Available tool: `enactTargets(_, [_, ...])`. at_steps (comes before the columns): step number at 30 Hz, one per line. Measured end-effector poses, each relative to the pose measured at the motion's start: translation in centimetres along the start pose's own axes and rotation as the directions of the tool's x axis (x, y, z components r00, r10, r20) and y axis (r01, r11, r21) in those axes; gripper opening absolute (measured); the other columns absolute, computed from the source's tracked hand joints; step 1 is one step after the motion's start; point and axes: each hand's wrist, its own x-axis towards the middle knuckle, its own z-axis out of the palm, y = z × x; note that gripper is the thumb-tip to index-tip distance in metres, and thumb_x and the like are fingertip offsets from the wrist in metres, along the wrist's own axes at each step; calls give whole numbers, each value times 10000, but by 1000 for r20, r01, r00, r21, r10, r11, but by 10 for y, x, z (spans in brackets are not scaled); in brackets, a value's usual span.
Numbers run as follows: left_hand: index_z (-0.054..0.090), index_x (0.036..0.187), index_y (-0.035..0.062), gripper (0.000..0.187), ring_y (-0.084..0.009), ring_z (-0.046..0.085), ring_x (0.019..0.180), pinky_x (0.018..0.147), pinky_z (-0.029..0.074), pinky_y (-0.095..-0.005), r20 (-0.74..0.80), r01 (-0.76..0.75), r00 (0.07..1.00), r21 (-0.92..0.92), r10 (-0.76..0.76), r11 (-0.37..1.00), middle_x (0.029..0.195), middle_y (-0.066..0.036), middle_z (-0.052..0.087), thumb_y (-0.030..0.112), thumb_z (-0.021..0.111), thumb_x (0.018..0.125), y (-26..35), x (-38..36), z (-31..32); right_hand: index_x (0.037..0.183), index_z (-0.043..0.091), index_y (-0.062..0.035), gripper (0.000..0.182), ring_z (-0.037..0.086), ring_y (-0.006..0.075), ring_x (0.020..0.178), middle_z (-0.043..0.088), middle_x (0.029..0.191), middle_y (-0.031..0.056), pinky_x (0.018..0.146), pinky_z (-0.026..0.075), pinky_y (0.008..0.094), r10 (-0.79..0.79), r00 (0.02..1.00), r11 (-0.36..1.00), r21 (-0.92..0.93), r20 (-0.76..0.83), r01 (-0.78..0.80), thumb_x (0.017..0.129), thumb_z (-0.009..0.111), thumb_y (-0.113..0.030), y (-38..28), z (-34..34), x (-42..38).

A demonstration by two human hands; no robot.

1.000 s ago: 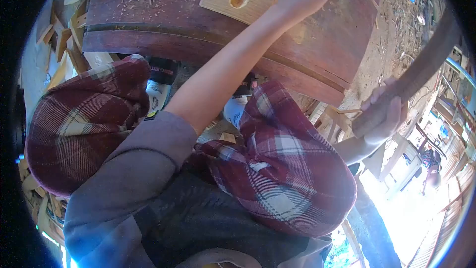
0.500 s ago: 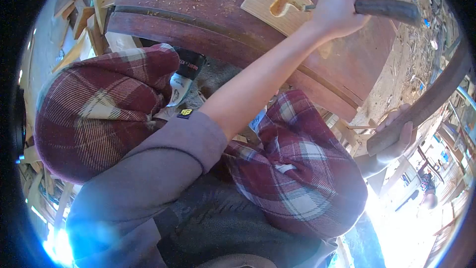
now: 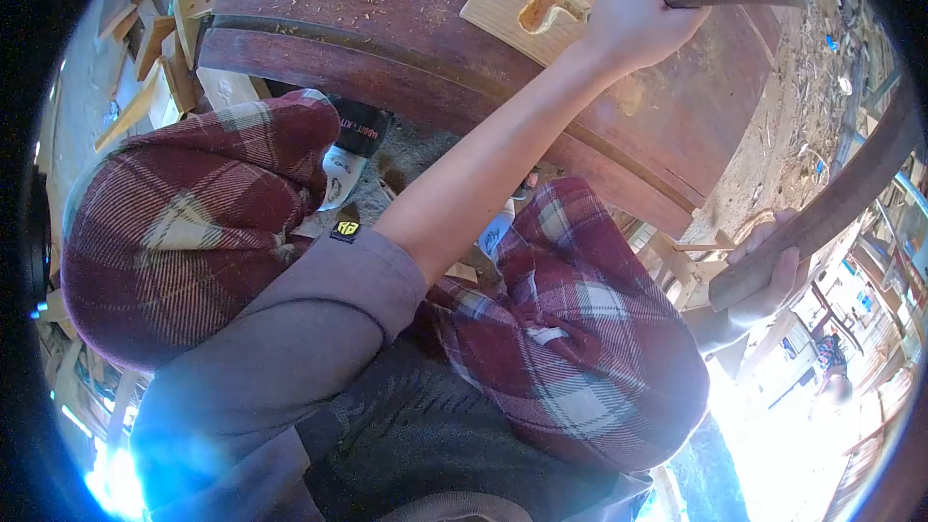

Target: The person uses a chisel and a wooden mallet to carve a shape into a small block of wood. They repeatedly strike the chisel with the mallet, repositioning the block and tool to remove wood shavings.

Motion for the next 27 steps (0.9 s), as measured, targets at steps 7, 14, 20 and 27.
enactTargets(7, [691,727,64,170,-329,595,521,537,488,-363,81,-60,995,34,57,998,560,-142,586,232,704,706,-4,-5,4,1148,482,115,541,479,153,522,502,662,99,476,385,231,24,999,998,64,37,-26,881,501,-355,6,-9,-3])
enactTargets(14, [692,745,68,167,-333,603,535,539,486,-387,120,-58,991,53,51,997,569,-145,583,225,704,689,2,-7,3,1164,464,99,515,474,155,523,494,691,104,485,396,229,14,1000,999,49,27,-15,893,472,-339,1,-4,-5])
enactTargets(20, [690,741,67,154,-328,605,533,528,484,-375,102,-96,991,65,89,993,564,-139,584,209,706,683,-4,-7,3,1135,472,109,510,471,154,515,495,671,98,478,387,228,15,998,1000,21,64,-16,881,477,-334,5,-5,-3])
enactTargets(27, [702,758,73,157,-334,606,538,537,491,-374,98,-82,992,40,77,996,568,-145,587,210,707,682,-4,-2,3,1155,471,116,525,479,148,527,494,672,98,462,393,237,9,998,999,37,67,-11,886,491,-335,8,-9,-6])
